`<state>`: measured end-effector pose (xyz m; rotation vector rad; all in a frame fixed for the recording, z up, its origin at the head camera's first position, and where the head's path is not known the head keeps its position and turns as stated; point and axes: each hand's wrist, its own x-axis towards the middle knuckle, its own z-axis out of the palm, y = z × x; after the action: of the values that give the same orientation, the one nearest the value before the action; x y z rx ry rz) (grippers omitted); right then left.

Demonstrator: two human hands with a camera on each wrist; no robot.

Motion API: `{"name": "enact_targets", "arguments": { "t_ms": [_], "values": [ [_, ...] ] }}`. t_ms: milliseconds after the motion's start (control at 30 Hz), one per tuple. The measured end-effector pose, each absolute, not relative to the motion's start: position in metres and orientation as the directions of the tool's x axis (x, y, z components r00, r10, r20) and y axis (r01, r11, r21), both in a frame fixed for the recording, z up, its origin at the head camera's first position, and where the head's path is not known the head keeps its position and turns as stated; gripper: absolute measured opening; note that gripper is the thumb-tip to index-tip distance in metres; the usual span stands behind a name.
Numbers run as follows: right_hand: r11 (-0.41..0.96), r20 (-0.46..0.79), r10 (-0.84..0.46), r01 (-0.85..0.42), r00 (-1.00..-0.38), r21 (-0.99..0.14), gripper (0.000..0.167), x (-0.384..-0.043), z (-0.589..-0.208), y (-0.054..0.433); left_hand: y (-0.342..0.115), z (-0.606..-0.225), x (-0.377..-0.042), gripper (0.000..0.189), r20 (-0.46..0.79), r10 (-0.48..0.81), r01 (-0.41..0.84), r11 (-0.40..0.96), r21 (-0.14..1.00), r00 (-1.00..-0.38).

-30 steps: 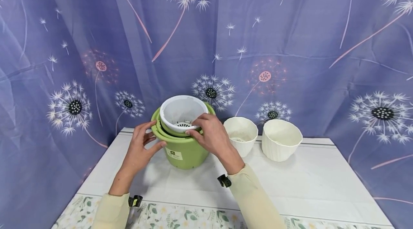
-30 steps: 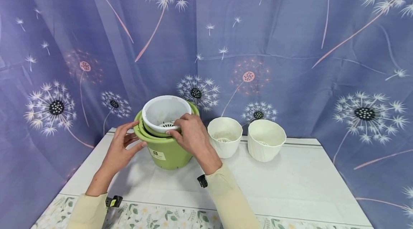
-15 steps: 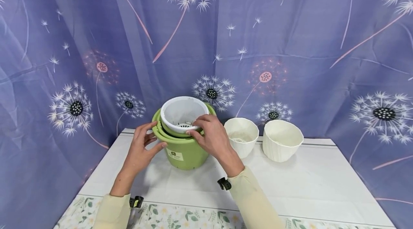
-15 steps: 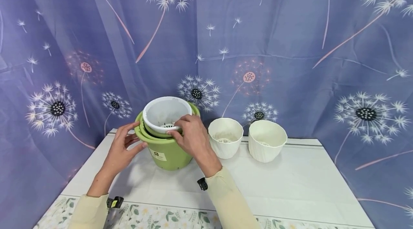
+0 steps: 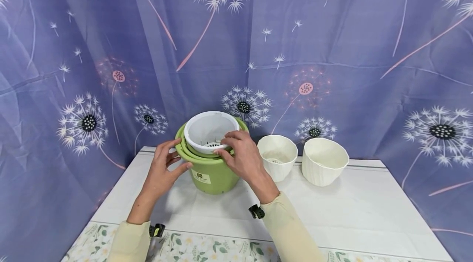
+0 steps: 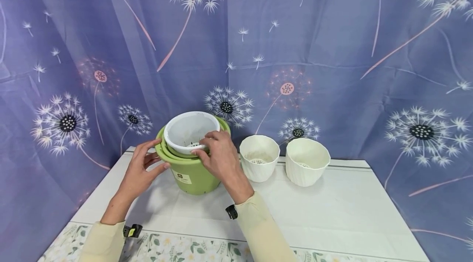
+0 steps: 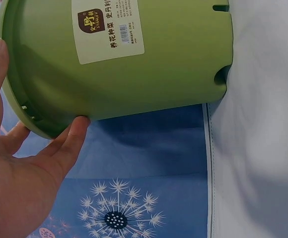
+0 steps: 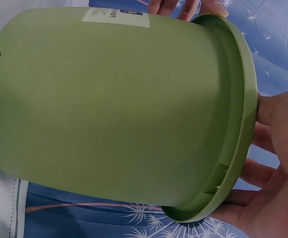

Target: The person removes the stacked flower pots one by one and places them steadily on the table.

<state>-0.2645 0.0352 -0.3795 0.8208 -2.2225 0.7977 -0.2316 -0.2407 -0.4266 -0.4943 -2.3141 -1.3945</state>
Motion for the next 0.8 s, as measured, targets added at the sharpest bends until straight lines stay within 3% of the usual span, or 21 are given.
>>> {"name": "enact_targets", "arguments": {
  "t_ms": [800],
  "values": [
    [0.584,0.782,-0.292,-0.75,-0.55,-0.31,0.025,-0.2674,-0.3833,0.0338,-0.2406,-0.4282,-0.2325,0.08,0.498,0.091,0.484,0.437,0.758,-0.862]
  ]
}}
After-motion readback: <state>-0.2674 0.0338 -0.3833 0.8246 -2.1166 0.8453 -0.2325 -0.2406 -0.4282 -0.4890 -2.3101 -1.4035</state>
